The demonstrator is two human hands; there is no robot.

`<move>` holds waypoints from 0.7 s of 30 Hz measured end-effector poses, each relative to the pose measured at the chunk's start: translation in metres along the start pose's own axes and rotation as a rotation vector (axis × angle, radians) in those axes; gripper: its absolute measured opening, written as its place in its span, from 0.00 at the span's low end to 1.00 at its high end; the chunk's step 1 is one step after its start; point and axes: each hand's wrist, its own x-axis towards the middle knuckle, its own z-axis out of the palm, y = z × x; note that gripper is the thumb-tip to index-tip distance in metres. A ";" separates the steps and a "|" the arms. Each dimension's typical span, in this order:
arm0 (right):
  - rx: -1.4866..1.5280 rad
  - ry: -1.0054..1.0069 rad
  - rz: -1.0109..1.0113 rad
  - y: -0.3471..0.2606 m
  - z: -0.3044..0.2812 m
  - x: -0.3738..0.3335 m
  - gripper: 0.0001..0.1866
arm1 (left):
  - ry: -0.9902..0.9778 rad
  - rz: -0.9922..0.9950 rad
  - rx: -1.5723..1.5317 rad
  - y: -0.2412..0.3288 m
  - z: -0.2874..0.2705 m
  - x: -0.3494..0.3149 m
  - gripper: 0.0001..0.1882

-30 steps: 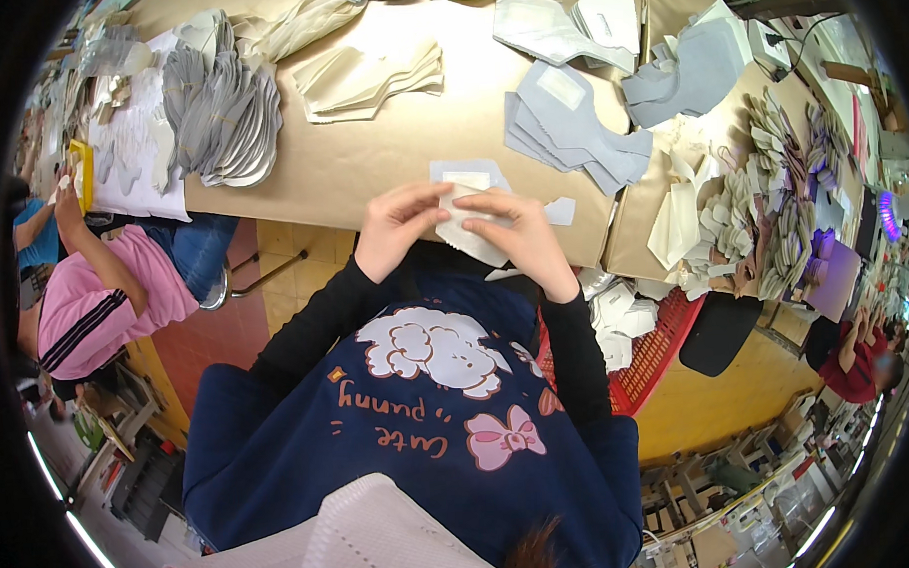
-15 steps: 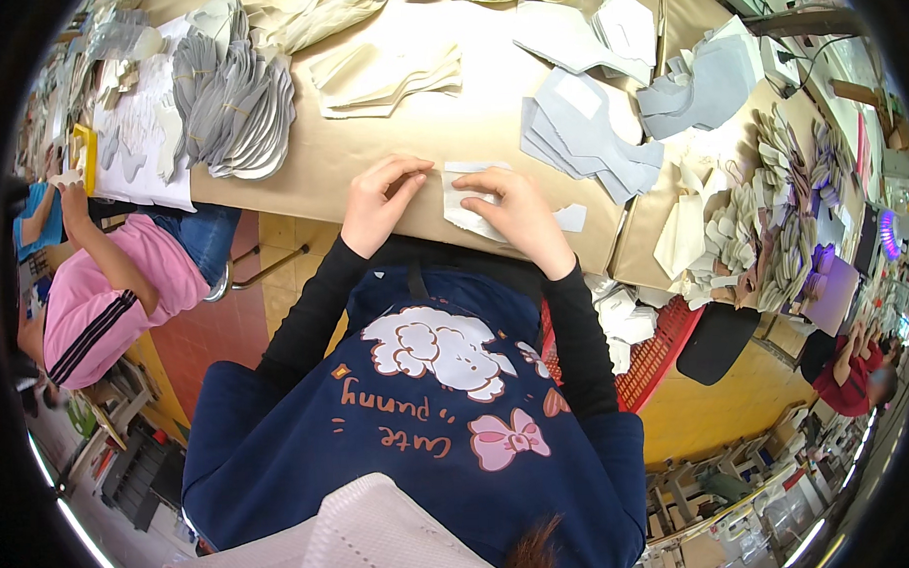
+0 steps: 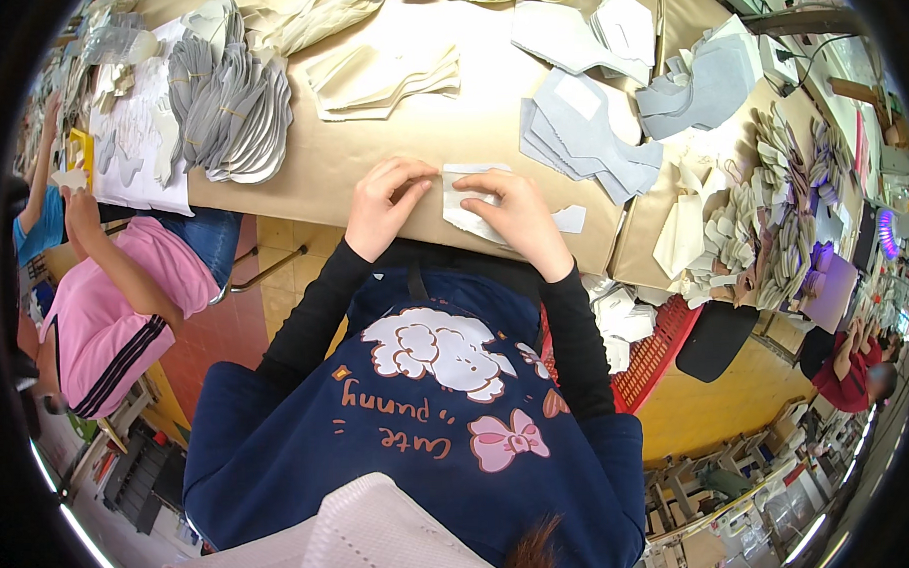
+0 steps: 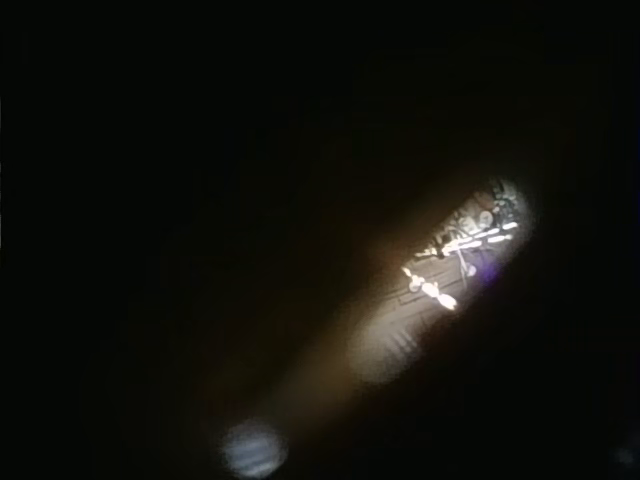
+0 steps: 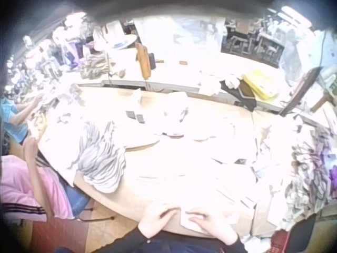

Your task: The person folds small white fabric pieces by hand at a cluttered worktable. They repeatedly pick up pieces, fold them, and place them into a growing stack while occasionally shifting other fabric piles on the table.

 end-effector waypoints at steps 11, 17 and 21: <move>0.037 0.006 0.024 -0.001 0.002 0.002 0.14 | 0.052 0.066 0.075 0.003 0.017 -0.013 0.15; 0.015 0.039 0.034 -0.004 0.004 0.000 0.13 | 0.038 0.034 0.114 0.006 0.019 -0.014 0.18; -0.147 -0.036 0.028 -0.009 -0.013 -0.010 0.12 | 0.023 0.005 0.137 0.010 0.020 -0.017 0.19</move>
